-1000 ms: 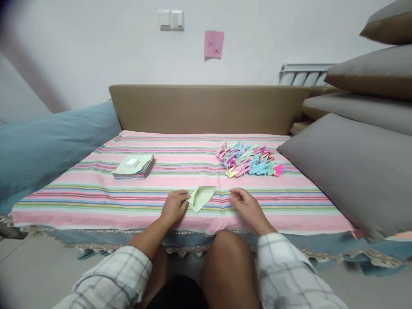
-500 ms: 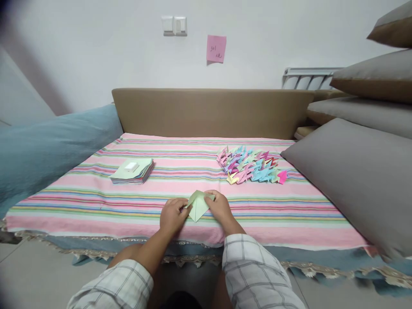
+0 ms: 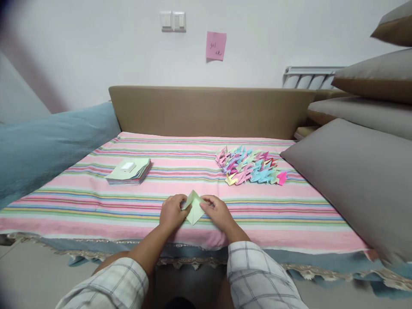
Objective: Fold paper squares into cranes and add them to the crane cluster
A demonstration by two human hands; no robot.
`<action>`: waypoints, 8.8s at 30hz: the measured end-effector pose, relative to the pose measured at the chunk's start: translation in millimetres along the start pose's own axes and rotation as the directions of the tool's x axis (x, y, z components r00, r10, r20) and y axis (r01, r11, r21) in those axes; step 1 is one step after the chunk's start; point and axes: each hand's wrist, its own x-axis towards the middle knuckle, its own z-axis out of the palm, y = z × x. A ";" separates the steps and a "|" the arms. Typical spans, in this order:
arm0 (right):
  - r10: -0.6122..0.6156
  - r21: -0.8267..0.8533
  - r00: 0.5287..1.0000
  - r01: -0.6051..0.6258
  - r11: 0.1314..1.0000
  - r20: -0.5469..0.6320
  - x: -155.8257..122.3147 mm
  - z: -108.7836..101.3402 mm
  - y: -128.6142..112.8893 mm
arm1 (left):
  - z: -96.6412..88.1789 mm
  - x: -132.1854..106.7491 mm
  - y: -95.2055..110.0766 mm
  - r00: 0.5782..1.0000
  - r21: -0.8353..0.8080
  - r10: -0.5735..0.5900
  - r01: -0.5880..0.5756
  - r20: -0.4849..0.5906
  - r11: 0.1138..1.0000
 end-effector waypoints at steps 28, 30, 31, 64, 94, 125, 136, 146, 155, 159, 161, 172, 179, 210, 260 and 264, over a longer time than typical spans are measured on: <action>0.152 -0.060 0.988 -0.153 0.986 -0.012 30.7 -0.8 11.2 | -5.7 3.3 5.8 0.997 0.051 -0.007 0.003 0.075 0.999; 0.152 -0.064 0.988 -0.153 0.986 -0.012 30.2 -0.5 11.1 | -4.7 3.2 6.6 0.997 0.023 -0.031 0.029 0.070 0.999; 0.152 -0.067 0.988 -0.153 0.986 -0.015 29.9 -0.3 10.8 | -3.8 3.3 6.9 0.997 -0.001 -0.043 0.043 0.069 0.999; -0.143 -0.356 0.983 0.176 0.918 0.118 40.1 15.0 18.0 | -0.7 16.9 -10.6 0.980 -0.432 -0.195 0.195 0.046 0.881; -0.188 -0.665 0.971 0.240 0.707 0.150 32.4 26.7 21.9 | 3.9 13.1 -11.4 0.989 -0.466 -0.108 0.144 0.104 0.873; -0.218 -0.593 0.972 0.227 0.773 0.089 29.1 25.1 16.2 | -10.8 2.6 -8.7 0.973 -0.272 0.130 -0.076 0.189 0.959; -0.242 -0.538 0.962 0.269 0.799 0.123 25.9 18.1 12.8 | -12.1 1.7 -12.4 0.940 -0.220 0.204 -0.145 0.273 0.965; -0.326 -0.392 0.934 0.358 0.847 0.150 23.1 13.9 9.0 | -13.5 -0.2 -9.0 0.920 -0.110 0.228 -0.203 0.317 0.973; -0.221 -0.496 0.960 0.278 0.823 0.171 27.2 28.5 12.2 | -11.2 -3.7 -9.1 0.915 -0.085 0.256 -0.242 0.310 0.967; -0.197 -0.515 0.963 0.267 0.815 0.186 28.4 30.6 10.7 | -9.9 -3.6 -8.9 0.922 -0.082 0.237 -0.223 0.307 0.971; -0.197 -0.501 0.962 0.266 0.823 0.188 28.7 29.5 10.0 | -9.5 -3.6 -9.2 0.927 -0.070 0.214 -0.203 0.308 0.977; -0.216 -0.427 0.964 0.263 0.865 0.158 26.7 11.6 10.6 | -17.5 -8.1 -10.1 0.911 0.008 0.200 -0.217 0.359 0.976; -0.211 -0.451 0.967 0.254 0.856 0.143 26.8 13.8 11.6 | -42.2 -16.6 -14.3 0.876 0.021 0.194 -0.227 0.442 0.974; -0.010 0.113 1.000 0.008 0.994 0.015 25.3 26.7 5.1 | -13.3 -2.3 -6.1 0.980 -0.701 -0.066 0.182 0.190 0.690; -0.377 -0.535 0.926 0.305 0.787 -0.026 25.3 67.1 3.9 | -21.3 13.3 -69.5 0.993 -0.453 -0.107 0.116 0.047 0.884; -0.350 -0.567 0.936 0.276 0.776 -0.024 23.6 69.1 8.4 | -26.8 11.1 -78.6 0.997 -0.318 -0.023 -0.003 -0.078 0.948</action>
